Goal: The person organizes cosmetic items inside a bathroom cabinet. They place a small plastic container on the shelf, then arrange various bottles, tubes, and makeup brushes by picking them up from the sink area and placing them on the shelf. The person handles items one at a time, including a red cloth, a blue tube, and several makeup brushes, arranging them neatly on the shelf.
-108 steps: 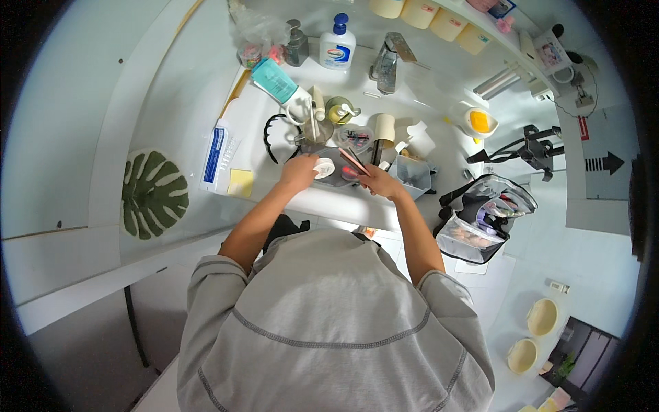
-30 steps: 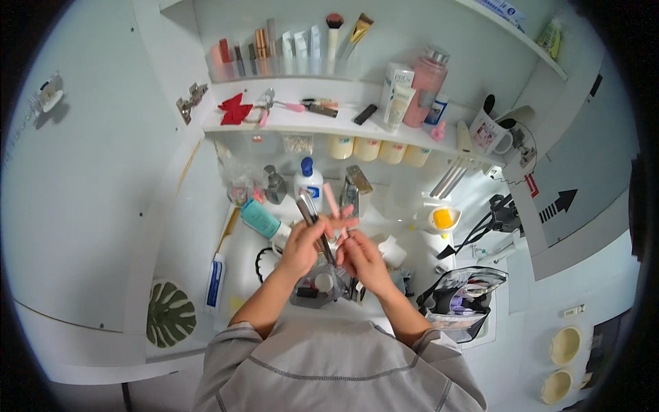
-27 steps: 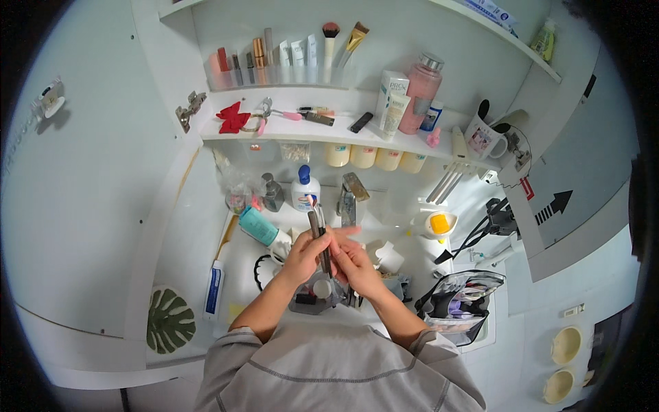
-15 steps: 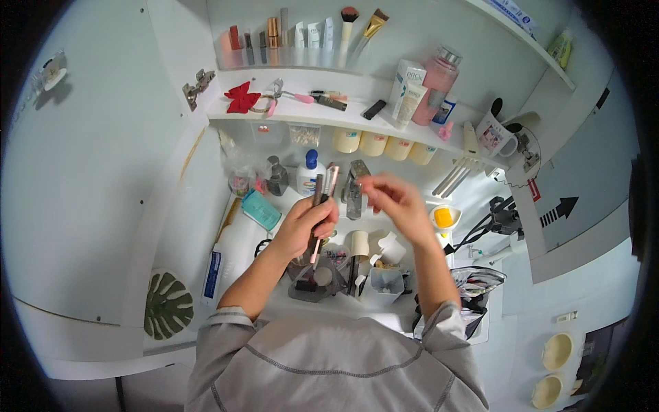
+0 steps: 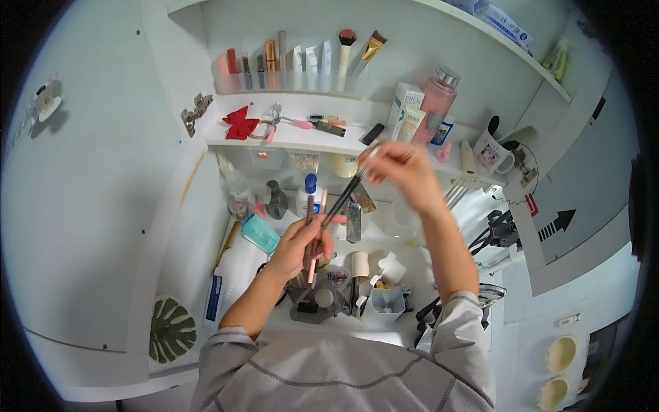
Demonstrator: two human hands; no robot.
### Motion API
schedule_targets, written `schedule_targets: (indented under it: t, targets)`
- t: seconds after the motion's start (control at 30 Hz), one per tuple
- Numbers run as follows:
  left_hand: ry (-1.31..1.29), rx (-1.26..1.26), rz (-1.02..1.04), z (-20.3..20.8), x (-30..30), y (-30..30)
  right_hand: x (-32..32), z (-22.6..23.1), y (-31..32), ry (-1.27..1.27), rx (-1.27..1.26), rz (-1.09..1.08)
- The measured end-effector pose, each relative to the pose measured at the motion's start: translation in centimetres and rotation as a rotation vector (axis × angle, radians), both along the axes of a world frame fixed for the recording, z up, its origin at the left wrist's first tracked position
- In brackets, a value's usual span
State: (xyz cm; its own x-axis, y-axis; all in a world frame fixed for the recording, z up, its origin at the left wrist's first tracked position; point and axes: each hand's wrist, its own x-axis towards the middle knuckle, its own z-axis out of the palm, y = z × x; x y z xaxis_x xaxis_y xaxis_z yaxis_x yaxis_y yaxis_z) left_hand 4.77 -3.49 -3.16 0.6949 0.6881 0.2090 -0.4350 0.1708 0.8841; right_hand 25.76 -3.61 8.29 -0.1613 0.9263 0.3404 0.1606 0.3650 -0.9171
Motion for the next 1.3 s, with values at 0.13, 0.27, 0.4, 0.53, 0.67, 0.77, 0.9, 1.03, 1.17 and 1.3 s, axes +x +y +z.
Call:
schedule_targets:
  t: [0.13, 0.27, 0.4, 0.53, 0.67, 0.77, 0.9, 1.03, 1.17, 1.3]
  targets:
    - [-0.029, 0.004, 0.138, -2.2, -1.1, 1.0, 3.7, 7.4, 4.2, -0.089, 0.334, -0.443]
    - [-0.023, -0.054, 0.158, -3.2, -1.3, 1.2, 8.7, 10.3, 11.8, -0.130, 0.482, -0.432]
    - [0.005, -0.085, 0.164, -4.1, -1.7, 1.3, 9.8, 9.5, 15.9, -0.174, 0.431, -0.432]
    - [0.011, -0.107, 0.160, -4.7, -2.1, 1.6, 9.7, 9.2, 16.9, -0.256, 0.296, -0.384]
    - [-0.008, -0.127, 0.130, -5.4, -2.0, 1.7, 9.5, 9.3, 17.9, -0.318, 0.241, -0.446]
    - [0.011, -0.136, 0.138, -5.5, -1.7, 1.6, 9.5, 9.1, 18.5, -0.353, 0.230, -0.521]
    - [0.027, -0.140, 0.163, -5.2, -1.7, 1.5, 8.6, 9.2, 18.5, -0.586, 0.338, -0.706]
    - [-0.004, -0.148, 0.143, -5.8, -2.1, 1.6, 8.5, 9.2, 18.0, -0.638, 0.477, -0.839]
    - [-0.019, -0.164, 0.135, -5.9, -2.0, 1.5, 8.8, 9.2, 17.1, -0.776, 0.602, -0.854]
    - [-0.015, -0.172, 0.139, -5.9, -1.8, 1.3, 8.3, 9.6, 15.9, -0.868, 0.787, -0.960]
